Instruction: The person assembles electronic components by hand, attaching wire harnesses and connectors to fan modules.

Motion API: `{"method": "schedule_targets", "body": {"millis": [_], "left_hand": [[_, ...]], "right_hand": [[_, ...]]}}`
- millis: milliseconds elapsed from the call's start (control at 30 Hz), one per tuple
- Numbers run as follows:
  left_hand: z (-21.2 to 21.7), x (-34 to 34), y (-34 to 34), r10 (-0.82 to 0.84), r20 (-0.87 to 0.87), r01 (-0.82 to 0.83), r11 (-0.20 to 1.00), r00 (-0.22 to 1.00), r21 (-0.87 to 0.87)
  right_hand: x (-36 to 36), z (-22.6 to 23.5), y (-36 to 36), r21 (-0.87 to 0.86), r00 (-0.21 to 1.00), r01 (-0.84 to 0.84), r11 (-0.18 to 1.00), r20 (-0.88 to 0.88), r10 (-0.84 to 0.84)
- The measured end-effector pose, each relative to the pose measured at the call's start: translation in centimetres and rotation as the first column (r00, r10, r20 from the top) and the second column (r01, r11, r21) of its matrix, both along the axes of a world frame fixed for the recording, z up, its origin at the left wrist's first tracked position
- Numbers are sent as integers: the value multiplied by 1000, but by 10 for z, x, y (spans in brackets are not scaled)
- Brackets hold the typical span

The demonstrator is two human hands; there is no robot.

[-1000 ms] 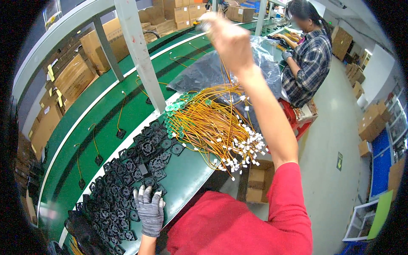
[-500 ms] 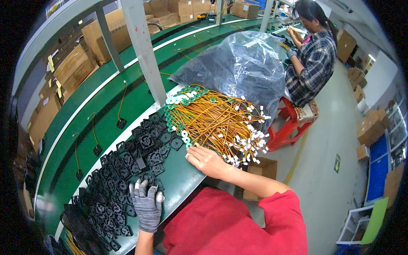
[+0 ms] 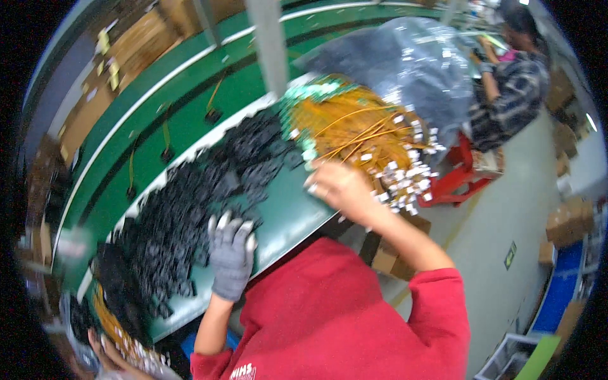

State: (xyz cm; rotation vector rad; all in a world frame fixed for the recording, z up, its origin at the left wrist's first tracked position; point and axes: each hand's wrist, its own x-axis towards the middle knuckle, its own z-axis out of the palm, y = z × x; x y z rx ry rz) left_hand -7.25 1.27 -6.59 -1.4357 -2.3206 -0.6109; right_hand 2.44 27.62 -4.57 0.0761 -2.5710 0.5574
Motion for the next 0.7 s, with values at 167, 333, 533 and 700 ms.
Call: {"method": "schedule_targets", "body": {"millis": [167, 333, 533, 700], "left_hand": [[-4, 1, -2, 49, -4, -49, 998, 999, 45], [1, 15, -21, 133, 85, -142, 985, 987, 101], [1, 15, -15, 133, 149, -155, 977, 980, 149], [-10, 23, -11, 147, -17, -147, 989, 989, 14]], "right_hand": [[-37, 85, 39, -259, 969, 200, 945, -92, -230], [-96, 179, 188, -609, 851, 19, 793, -406, -333], [-55, 164, 330, -310, 899, 15, 951, -411, -148], [-80, 166, 84, -273, 979, -59, 960, -205, 2]]}}
